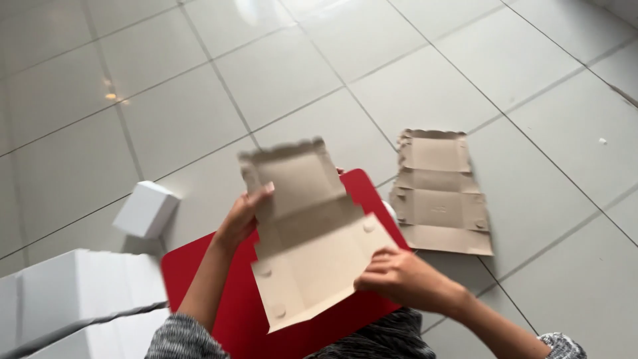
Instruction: The person assembles small white cardboard boxes by folding flat pieces and tucking flaps into slots. They place each completed box on a stack to the left and repeat the process with new pieces.
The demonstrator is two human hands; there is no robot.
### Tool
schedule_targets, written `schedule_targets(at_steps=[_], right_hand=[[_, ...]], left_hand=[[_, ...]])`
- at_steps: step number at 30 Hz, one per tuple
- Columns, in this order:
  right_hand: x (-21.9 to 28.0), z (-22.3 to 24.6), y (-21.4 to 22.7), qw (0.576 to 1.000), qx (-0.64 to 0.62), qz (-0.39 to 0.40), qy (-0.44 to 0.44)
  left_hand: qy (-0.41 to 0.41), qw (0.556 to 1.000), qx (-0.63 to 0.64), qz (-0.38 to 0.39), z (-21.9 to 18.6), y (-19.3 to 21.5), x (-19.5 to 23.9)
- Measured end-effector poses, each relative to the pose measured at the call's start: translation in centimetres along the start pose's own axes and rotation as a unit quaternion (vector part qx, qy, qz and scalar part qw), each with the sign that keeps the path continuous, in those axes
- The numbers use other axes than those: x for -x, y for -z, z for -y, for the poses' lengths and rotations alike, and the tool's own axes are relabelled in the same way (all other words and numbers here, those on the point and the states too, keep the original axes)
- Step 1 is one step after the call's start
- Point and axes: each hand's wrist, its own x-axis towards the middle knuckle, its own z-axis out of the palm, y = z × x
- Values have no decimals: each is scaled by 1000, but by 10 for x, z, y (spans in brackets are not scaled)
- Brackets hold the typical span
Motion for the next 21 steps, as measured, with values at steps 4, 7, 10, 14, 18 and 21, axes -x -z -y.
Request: schedule_targets(at_steps=[4, 7, 10, 14, 18, 21], right_hand=[[-19, 1, -59, 991, -43, 127, -17], [-30, -9, -93, 983, -65, 170, -38], [-34, -19, -110, 974, -64, 205, -75], [-41, -18, -108, 974, 65, 200, -78], [-32, -16, -119, 984, 127, 123, -26], [-15, -13, -134, 980, 180, 74, -44]], left_hand=[[3, 995, -95, -40, 56, 74, 9], [10, 976, -191, -102, 69, 81, 26], [-30, 946, -264, -185, 90, 77, 29], [-457, 784, -376, -186, 121, 25, 68], [-357, 598, -717, -43, 154, -41, 140], [-418, 538, -716, -153, 202, -24, 130]])
